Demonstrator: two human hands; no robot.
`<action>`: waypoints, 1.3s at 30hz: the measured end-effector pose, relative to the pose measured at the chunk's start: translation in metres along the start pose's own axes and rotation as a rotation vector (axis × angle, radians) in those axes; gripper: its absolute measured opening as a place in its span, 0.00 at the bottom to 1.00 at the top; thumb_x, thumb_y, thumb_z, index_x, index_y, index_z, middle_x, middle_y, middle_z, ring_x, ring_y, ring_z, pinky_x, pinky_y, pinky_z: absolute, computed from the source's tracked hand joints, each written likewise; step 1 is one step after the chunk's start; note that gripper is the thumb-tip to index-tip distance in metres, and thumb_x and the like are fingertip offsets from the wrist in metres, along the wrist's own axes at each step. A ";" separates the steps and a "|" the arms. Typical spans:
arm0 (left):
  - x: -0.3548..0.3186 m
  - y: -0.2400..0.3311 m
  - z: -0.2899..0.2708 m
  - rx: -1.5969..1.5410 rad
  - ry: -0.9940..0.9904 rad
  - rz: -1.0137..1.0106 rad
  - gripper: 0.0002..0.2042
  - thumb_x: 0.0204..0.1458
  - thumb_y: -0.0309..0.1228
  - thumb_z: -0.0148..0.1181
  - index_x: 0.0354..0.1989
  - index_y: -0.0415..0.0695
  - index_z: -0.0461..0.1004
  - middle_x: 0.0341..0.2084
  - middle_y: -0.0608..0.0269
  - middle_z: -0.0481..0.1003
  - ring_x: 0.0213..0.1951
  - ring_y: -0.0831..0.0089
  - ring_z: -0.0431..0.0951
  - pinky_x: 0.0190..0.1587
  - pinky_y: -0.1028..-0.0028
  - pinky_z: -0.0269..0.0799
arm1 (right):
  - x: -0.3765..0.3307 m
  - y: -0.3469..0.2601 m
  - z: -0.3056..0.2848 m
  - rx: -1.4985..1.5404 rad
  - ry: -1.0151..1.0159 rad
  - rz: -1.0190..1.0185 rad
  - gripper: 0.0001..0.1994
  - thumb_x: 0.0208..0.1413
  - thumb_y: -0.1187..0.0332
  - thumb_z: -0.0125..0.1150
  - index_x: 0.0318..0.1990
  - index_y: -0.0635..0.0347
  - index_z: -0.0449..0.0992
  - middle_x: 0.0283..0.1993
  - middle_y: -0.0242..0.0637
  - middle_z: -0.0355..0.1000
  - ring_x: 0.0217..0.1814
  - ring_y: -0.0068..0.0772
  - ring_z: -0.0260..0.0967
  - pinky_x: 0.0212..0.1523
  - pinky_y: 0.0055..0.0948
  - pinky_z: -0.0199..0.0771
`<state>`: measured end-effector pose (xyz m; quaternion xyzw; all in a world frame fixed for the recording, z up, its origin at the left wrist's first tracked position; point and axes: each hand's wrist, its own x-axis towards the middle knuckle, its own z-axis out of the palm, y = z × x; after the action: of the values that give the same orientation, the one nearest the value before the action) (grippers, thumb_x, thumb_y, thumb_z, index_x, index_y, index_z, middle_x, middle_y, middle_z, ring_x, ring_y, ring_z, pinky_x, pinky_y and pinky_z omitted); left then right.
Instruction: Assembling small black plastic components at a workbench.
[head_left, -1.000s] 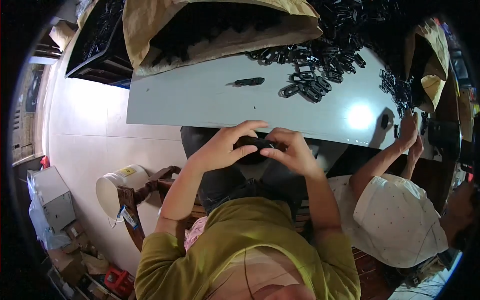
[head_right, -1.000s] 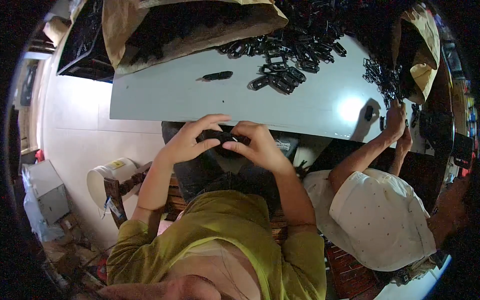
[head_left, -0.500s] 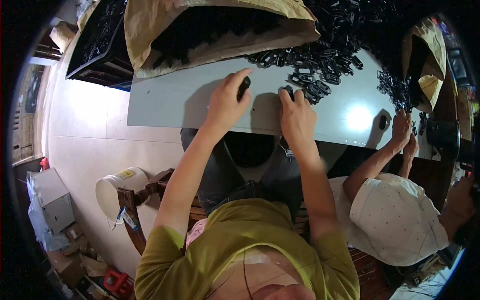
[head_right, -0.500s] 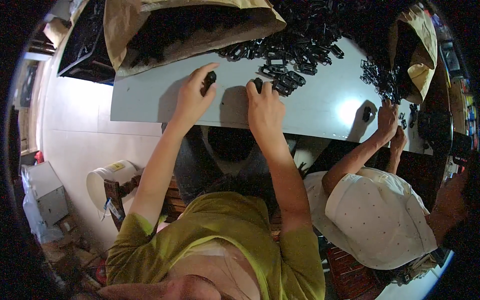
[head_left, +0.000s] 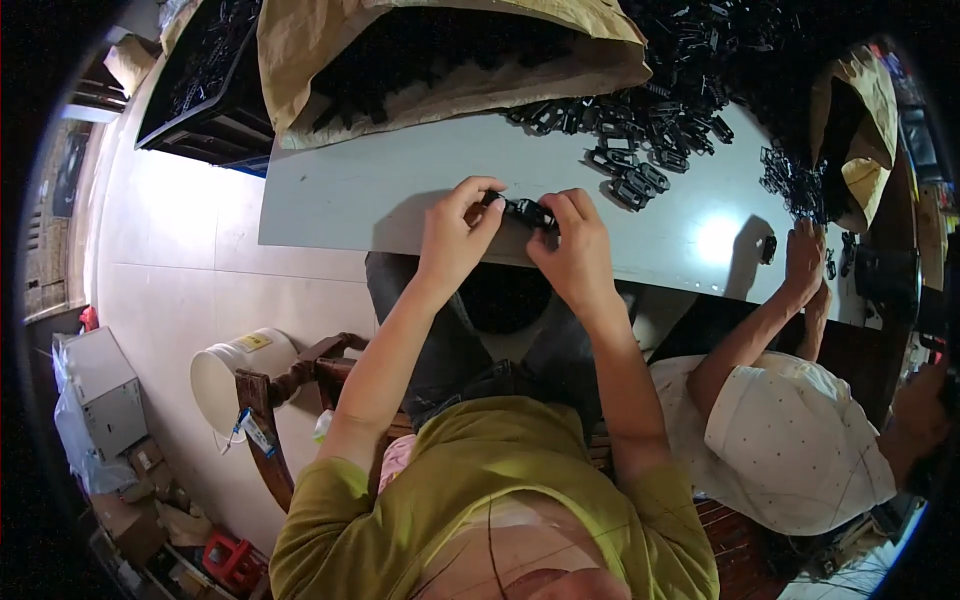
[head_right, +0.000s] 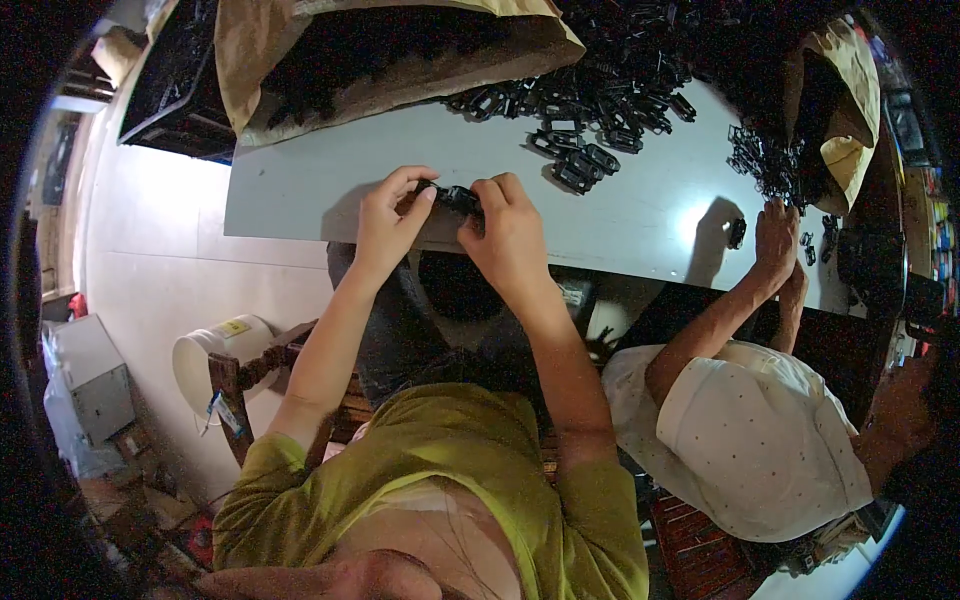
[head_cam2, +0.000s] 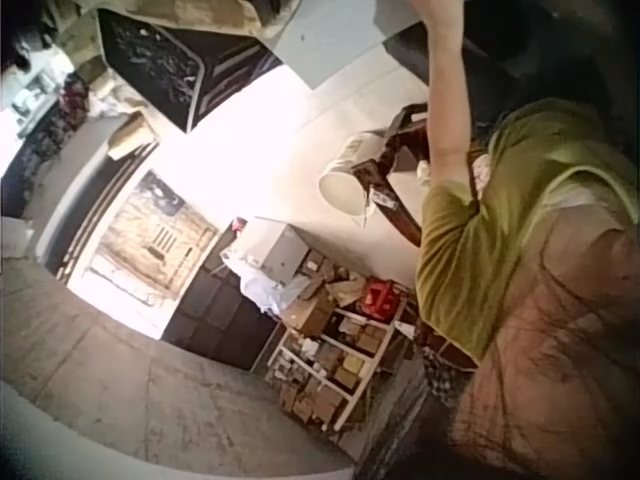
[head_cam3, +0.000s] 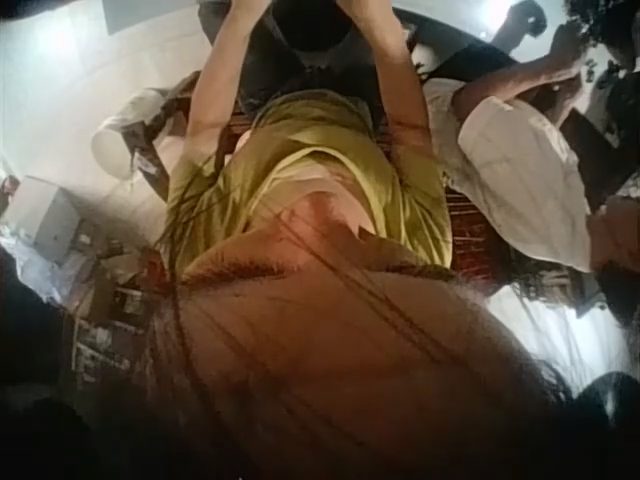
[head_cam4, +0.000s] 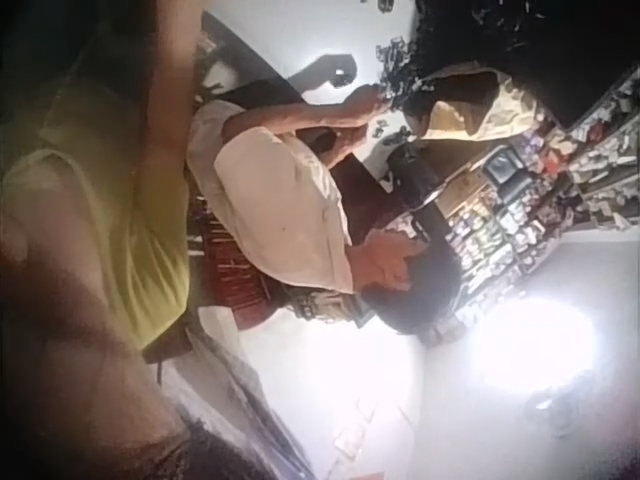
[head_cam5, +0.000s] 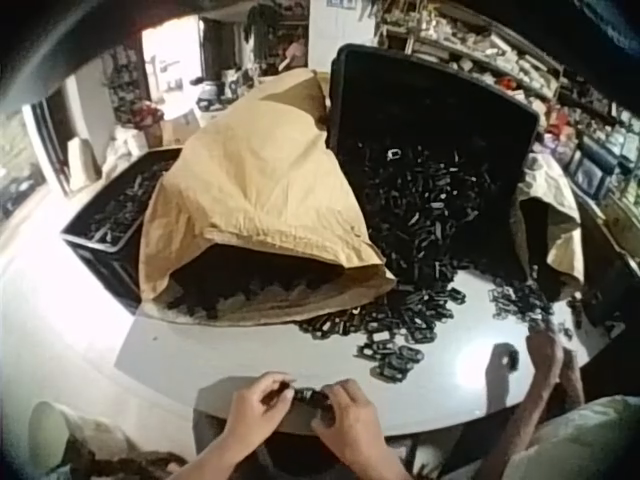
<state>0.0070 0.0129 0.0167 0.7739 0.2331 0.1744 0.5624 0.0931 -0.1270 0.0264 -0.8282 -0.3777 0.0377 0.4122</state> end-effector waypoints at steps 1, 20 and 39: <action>-0.002 0.003 0.000 -0.005 0.012 -0.001 0.08 0.52 0.25 0.57 0.40 0.42 0.73 0.22 0.63 0.72 0.26 0.83 0.74 0.29 0.80 0.67 | 0.000 -0.002 0.001 -0.046 0.011 -0.044 0.16 0.37 0.80 0.59 0.39 0.64 0.72 0.37 0.43 0.66 0.34 0.47 0.68 0.35 0.38 0.70; -0.033 0.001 -0.007 -0.367 -0.216 0.063 0.13 0.47 0.20 0.63 0.41 0.39 0.68 0.27 0.68 0.72 0.26 0.86 0.69 0.30 0.83 0.64 | -0.030 -0.002 -0.021 0.585 -0.305 0.286 0.13 0.46 0.70 0.70 0.30 0.67 0.71 0.26 0.27 0.64 0.28 0.14 0.61 0.27 0.17 0.62; 0.050 -0.012 -0.053 0.575 0.040 0.443 0.22 0.44 0.36 0.65 0.50 0.49 0.71 0.50 0.56 0.69 0.51 0.57 0.67 0.52 0.63 0.64 | -0.015 0.050 -0.051 -0.379 0.208 -0.037 0.20 0.48 0.69 0.65 0.50 0.59 0.72 0.55 0.49 0.63 0.56 0.51 0.61 0.52 0.40 0.63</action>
<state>0.0185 0.0856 0.0219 0.9287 0.1103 0.2344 0.2655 0.1316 -0.1888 0.0208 -0.8833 -0.3486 -0.1270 0.2866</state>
